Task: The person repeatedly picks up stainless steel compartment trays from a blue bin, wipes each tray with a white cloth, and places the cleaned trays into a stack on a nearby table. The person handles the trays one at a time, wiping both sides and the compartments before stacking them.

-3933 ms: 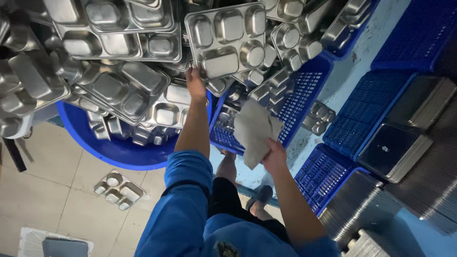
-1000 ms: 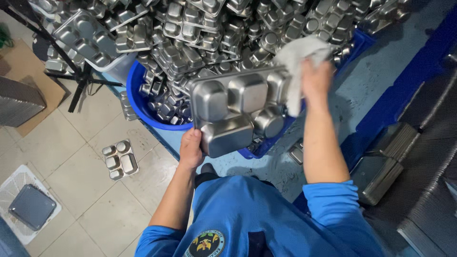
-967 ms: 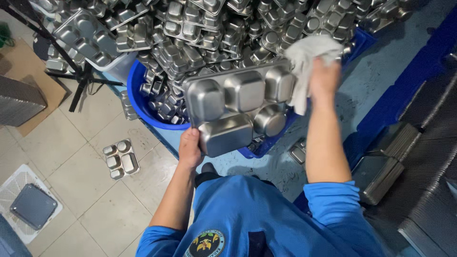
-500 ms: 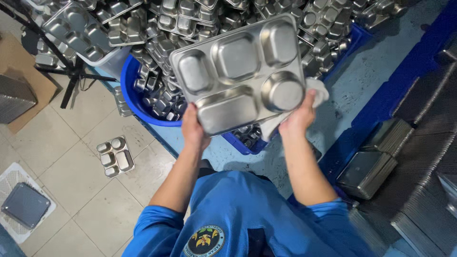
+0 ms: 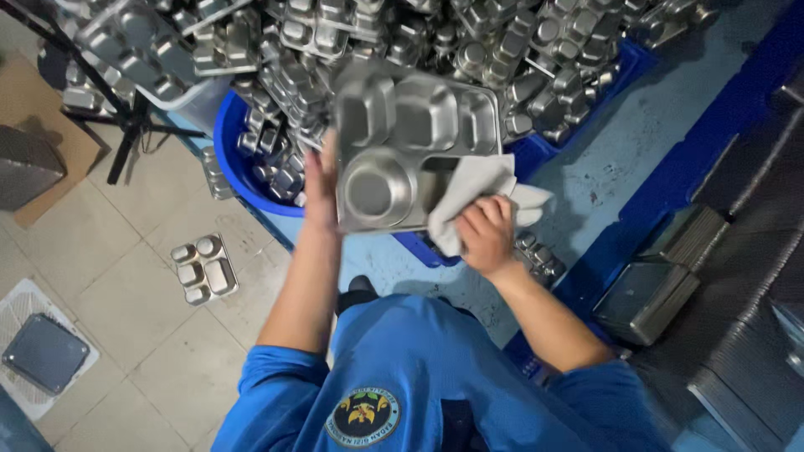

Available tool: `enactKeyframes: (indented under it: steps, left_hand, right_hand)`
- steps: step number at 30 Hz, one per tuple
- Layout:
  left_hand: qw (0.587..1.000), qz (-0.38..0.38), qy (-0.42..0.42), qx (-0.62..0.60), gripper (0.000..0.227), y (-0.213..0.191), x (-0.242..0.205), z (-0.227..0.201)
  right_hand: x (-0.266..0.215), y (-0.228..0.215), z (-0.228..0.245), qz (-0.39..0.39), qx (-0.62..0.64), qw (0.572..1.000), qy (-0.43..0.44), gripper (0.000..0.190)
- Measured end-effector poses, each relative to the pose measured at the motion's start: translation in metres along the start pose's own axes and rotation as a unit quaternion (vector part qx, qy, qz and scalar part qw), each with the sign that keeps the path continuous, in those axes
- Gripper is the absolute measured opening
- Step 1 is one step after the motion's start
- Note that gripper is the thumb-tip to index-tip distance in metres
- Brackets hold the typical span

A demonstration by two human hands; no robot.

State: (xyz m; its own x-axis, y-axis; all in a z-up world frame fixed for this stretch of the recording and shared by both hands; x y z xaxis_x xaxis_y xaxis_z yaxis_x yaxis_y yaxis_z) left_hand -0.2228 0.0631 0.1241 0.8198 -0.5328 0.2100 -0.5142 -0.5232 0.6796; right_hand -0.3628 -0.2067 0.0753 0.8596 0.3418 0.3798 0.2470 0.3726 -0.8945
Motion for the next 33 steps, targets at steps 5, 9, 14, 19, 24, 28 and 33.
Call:
enactKeyframes:
  steps: [5, 9, 14, 19, 24, 28, 33]
  left_hand:
    - [0.994, -0.096, -0.041, 0.038, 0.082, 0.011, -0.014, -0.022]
    - [0.990, -0.040, 0.006, 0.132, 0.102, 0.016, -0.029, -0.003]
    - [0.983, -0.091, -0.017, 0.156, 0.113, 0.008, -0.039, -0.005]
    - [0.989, 0.001, -0.011, 0.145, 0.116, 0.031, -0.050, 0.009]
    - [0.986, 0.043, 0.001, 0.160, 0.115, 0.042, -0.052, 0.033]
    - [0.925, 0.055, 0.011, 0.376, 0.107, 0.040, -0.047, 0.048]
    - [0.996, -0.016, 0.020, 0.087, 0.101, 0.060, -0.043, 0.062]
  right_hand:
    - [0.007, -0.009, 0.036, 0.088, 0.085, 0.992, -0.027, 0.049]
    - [0.012, -0.001, 0.068, 0.080, 0.178, 0.978, 0.070, 0.095]
    - [0.022, -0.016, 0.075, 0.004, 0.532, 0.805, 0.263, 0.074]
    - [0.053, -0.067, 0.049, -0.068, 0.382, 0.906, 0.171, 0.055]
    - [0.073, -0.093, 0.065, 0.026, 0.190, 0.978, 0.086, 0.062]
    - [0.073, -0.104, 0.082, 0.072, 0.269, 0.956, 0.094, 0.044]
    - [0.065, -0.084, 0.065, 0.060, 0.133, 0.986, -0.076, 0.054]
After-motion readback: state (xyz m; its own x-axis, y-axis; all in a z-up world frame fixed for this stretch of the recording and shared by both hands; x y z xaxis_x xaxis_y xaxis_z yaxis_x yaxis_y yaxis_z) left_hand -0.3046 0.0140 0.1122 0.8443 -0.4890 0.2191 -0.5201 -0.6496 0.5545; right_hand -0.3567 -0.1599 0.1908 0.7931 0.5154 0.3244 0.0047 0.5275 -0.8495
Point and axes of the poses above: each hand's wrist, its own x-axis towards the middle knuckle, its own y-axis out of the palm, z = x × y, the point moved 1 cm from there along x, towards the middle knuckle, and after that the axes turned 11 degrees about z, right-handed, at the moved point
